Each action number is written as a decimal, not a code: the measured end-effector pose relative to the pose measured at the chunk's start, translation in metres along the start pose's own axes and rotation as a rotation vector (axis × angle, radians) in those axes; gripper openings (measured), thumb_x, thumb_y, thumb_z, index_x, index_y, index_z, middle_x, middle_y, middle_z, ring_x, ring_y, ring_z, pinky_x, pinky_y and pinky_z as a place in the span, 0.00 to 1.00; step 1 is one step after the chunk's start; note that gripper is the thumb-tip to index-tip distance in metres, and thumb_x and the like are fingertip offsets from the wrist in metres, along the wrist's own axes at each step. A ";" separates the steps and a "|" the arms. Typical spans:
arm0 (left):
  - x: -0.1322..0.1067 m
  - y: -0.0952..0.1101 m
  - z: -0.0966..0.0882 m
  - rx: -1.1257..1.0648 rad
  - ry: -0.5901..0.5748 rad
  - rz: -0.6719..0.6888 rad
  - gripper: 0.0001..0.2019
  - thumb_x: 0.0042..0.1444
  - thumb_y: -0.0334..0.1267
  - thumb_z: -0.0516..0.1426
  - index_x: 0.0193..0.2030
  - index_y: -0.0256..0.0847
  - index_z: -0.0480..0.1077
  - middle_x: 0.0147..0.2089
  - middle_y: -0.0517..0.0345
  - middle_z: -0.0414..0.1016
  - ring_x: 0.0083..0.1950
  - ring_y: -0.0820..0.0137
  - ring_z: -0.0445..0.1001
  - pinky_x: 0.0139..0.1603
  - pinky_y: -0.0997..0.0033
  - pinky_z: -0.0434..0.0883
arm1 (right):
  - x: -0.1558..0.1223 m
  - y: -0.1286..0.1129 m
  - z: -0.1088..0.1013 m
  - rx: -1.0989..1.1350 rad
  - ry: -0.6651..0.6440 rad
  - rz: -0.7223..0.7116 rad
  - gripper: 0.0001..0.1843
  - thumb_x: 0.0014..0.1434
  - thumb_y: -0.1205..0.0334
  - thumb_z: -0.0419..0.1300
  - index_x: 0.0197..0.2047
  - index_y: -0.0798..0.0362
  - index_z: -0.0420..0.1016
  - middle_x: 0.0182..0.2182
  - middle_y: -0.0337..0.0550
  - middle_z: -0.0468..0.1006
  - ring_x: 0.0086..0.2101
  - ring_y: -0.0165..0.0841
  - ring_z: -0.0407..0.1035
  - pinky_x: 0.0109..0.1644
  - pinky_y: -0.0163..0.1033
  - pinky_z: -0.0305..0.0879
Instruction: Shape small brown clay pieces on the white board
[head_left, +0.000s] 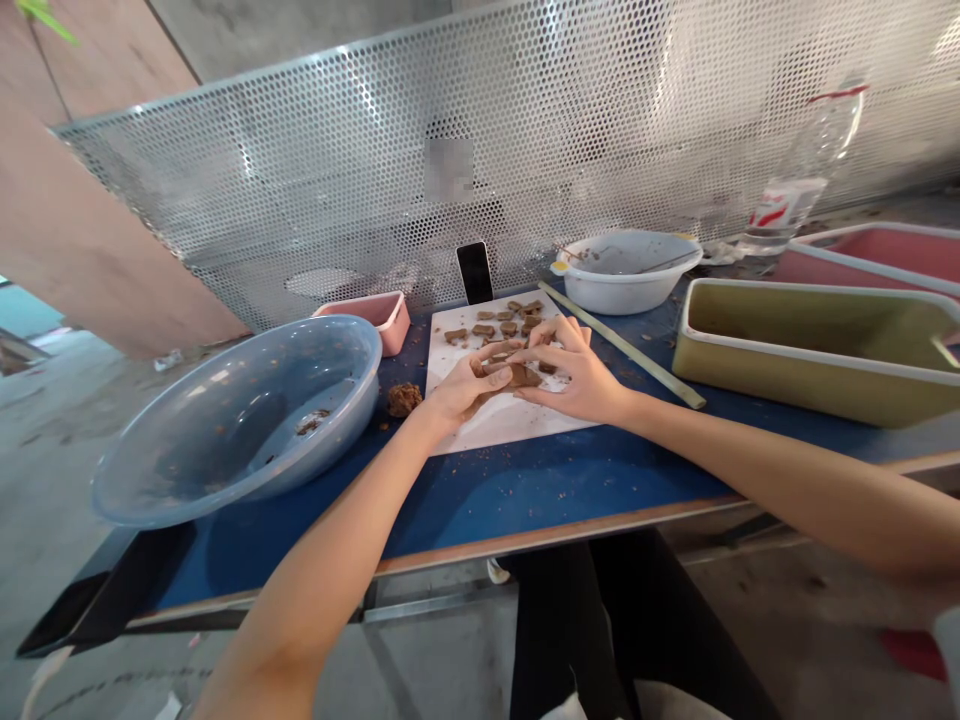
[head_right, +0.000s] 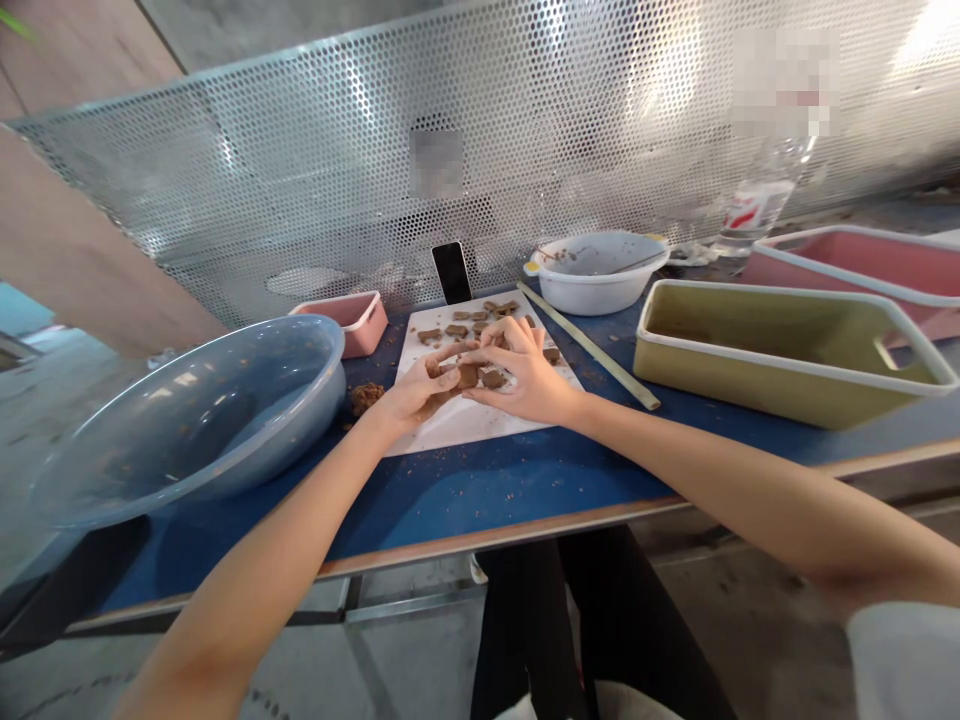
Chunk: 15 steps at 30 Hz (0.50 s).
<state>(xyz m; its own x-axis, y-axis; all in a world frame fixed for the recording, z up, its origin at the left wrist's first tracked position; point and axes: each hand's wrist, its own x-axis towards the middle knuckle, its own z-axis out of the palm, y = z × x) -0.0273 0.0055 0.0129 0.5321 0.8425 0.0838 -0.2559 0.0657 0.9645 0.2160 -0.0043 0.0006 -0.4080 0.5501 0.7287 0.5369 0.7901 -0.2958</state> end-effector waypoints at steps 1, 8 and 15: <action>0.000 0.000 -0.001 -0.002 0.007 0.000 0.41 0.45 0.50 0.86 0.64 0.42 0.83 0.52 0.45 0.91 0.56 0.54 0.90 0.58 0.60 0.80 | 0.000 0.000 0.000 -0.006 -0.013 0.006 0.25 0.67 0.35 0.74 0.62 0.36 0.87 0.54 0.51 0.75 0.56 0.53 0.70 0.64 0.66 0.65; 0.001 0.000 -0.001 0.002 -0.016 -0.021 0.41 0.45 0.49 0.86 0.64 0.41 0.83 0.51 0.45 0.91 0.56 0.52 0.90 0.62 0.56 0.80 | 0.000 0.001 0.002 0.009 -0.001 -0.020 0.19 0.70 0.40 0.73 0.56 0.40 0.88 0.52 0.50 0.76 0.55 0.52 0.70 0.63 0.62 0.64; 0.001 -0.001 -0.001 0.030 -0.034 -0.026 0.36 0.47 0.52 0.85 0.59 0.40 0.85 0.56 0.41 0.90 0.59 0.48 0.89 0.61 0.53 0.80 | 0.001 -0.001 0.001 -0.004 0.003 -0.020 0.18 0.69 0.39 0.73 0.54 0.39 0.89 0.51 0.49 0.76 0.54 0.51 0.70 0.63 0.62 0.64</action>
<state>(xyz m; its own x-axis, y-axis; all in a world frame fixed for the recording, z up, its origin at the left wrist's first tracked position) -0.0277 0.0066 0.0120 0.5659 0.8218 0.0669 -0.2180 0.0708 0.9734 0.2147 -0.0046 0.0012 -0.4163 0.5332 0.7364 0.5319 0.7997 -0.2784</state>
